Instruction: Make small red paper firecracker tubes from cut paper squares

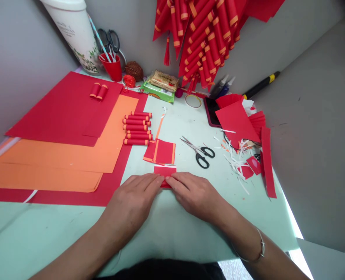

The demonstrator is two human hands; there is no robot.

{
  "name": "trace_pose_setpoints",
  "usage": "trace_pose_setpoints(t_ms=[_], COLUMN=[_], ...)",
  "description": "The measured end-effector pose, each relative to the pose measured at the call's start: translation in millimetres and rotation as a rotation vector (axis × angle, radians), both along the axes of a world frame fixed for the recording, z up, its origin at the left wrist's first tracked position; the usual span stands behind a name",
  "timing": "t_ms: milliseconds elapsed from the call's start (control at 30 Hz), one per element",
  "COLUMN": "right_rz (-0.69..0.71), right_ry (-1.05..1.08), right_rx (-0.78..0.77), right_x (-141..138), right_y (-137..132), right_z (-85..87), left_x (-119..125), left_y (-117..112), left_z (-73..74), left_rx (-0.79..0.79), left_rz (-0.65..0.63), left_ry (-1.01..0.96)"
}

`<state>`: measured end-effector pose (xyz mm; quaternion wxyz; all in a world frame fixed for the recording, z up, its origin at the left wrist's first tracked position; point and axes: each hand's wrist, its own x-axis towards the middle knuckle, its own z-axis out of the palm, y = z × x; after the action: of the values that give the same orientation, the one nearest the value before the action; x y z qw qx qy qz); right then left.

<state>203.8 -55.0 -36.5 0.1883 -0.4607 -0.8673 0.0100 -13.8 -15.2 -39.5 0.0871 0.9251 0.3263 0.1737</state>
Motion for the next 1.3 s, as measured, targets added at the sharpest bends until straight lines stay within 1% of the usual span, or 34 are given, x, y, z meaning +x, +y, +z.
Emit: trace_pose_setpoints(t_ms=[100,233,367,500,633,733,933,1033,1133,1300], right_rz=[-0.002,0.009,-0.008,-0.031,-0.091,-0.097,-0.112,-0.133,-0.144,-0.143], right_ry=[0.024,0.046,0.055,0.057,0.101,0.085,0.025,0.043,0.073,0.048], right_rx=[0.013,-0.077,-0.175,-0.269,-0.354,-0.401,-0.454,-0.479,-0.503,-0.465], right_x=[-0.5,-1.5,-3.7,-5.0,-4.0,-3.3,-3.2,-3.7,-3.1,1.1], right_y=[-2.7,-6.8,-9.8,-11.4,-12.1,-12.4,-13.4,-12.9,-10.8,-7.5], right_z=[0.0,5.7,11.9,13.9,14.4,14.0,11.7,13.5,16.6,17.6], left_x=[2.2,4.6,6.0,6.1,5.8,5.8,6.2,6.4,6.4,6.1], left_y=[-0.2,-0.1,-0.6,-2.0,-1.7,-1.5,-2.2,-2.0,-1.4,-1.3], left_z=[6.4,11.3,10.8,9.7,8.6,6.6,3.0,3.1,4.1,7.1], left_rx=[-0.011,-0.019,0.000,0.026,-0.005,-0.037,-0.057,-0.059,-0.048,-0.028], left_rz=[-0.009,-0.035,-0.047,-0.049,-0.050,-0.049,-0.056,-0.075,-0.058,-0.066], left_ry=[-0.037,-0.058,-0.075,-0.068,-0.034,-0.008,0.021,0.026,0.035,0.029])
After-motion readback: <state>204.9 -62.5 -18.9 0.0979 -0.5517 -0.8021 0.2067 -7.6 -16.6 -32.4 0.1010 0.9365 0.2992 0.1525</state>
